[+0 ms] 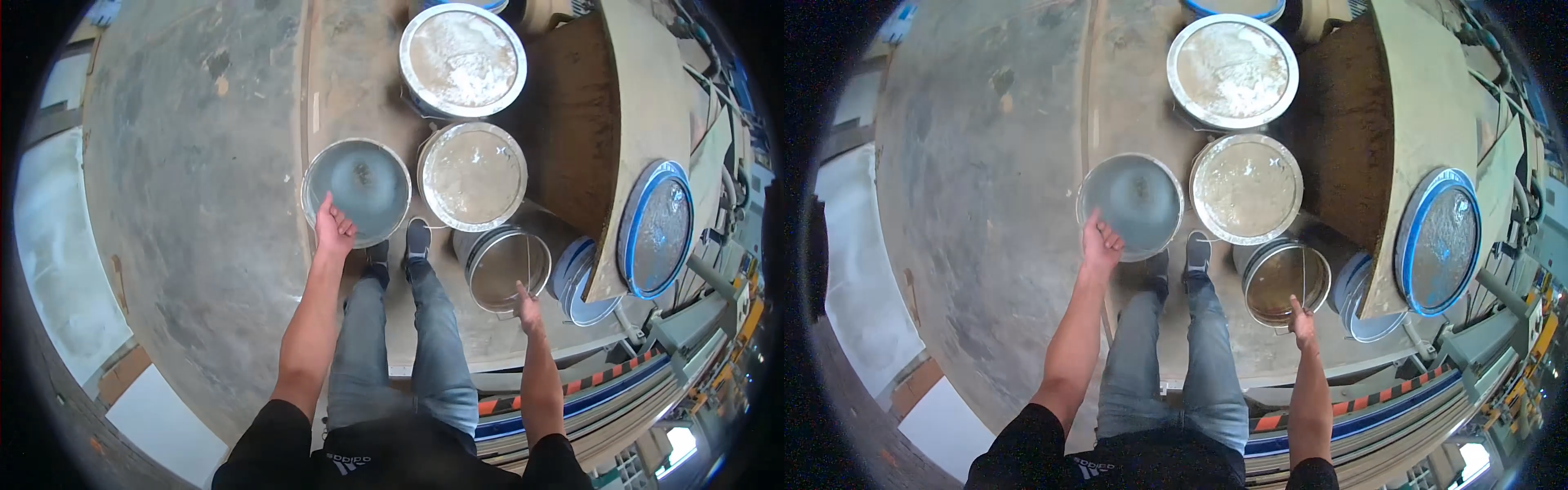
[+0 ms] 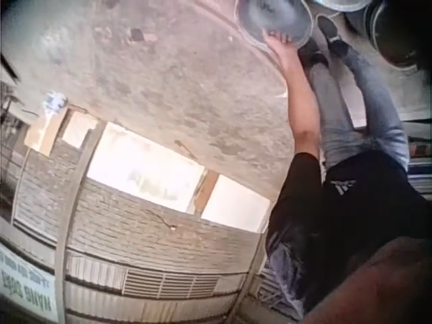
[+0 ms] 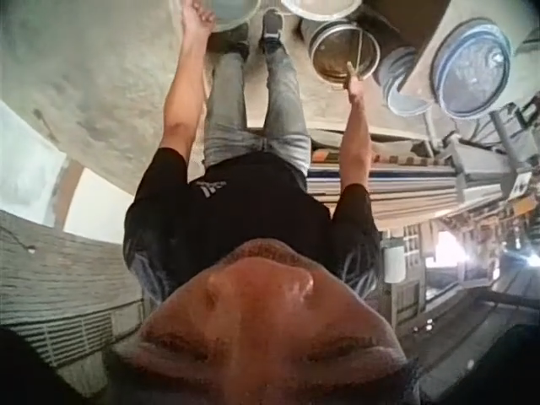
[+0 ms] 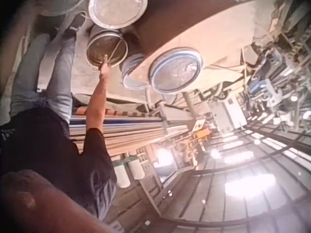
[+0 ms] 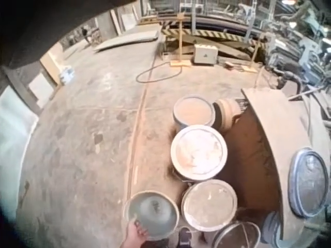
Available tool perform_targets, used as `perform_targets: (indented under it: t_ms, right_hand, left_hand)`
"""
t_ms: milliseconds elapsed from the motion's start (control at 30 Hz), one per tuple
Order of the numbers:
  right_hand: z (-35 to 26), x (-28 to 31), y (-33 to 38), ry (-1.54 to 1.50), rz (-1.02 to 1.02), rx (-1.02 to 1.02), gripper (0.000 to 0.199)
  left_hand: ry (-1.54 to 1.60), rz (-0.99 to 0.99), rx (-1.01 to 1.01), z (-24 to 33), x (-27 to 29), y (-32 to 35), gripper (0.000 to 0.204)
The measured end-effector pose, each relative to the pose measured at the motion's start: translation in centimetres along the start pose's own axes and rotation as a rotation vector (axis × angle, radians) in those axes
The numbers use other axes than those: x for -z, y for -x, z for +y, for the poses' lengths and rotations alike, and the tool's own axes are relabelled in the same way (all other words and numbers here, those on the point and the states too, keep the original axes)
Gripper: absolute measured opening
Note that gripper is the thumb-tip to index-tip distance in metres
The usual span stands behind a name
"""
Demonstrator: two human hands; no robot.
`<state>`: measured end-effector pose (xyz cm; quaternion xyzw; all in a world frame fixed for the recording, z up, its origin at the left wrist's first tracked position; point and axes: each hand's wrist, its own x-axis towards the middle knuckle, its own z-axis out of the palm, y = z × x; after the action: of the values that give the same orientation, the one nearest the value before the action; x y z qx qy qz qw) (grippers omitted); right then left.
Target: The recorder is collecting buckets of liquid and pouring them into a large machine intake on a production floor.
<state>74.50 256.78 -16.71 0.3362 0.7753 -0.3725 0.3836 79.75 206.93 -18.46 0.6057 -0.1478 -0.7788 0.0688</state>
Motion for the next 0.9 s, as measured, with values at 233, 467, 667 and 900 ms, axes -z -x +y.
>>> perform_targets:
  t_ms: [233, 467, 667, 900]
  right_hand:
    - [0.4, 2.8, -1.6, 0.082, -0.026, -0.138, 0.050]
    - [0.5, 1.2, -1.6, 0.179, 0.030, -0.044, 0.053]
    - [1.4, 2.1, -1.8, -0.005, -0.094, -0.035, 0.044]
    - [4.8, 1.1, 1.2, -0.007, 0.063, -0.007, 0.039]
  left_hand:
    - [-0.001, 0.094, 0.073, 1.2, 2.9, 5.3, 0.059]
    - [0.378, 0.266, -0.022, 4.1, 8.0, 15.4, 0.064]
    - [0.522, 0.438, -0.164, 4.6, 16.0, 22.6, 0.062]
    - [0.719, 0.627, -0.203, 5.4, 27.7, 26.4, 0.062]
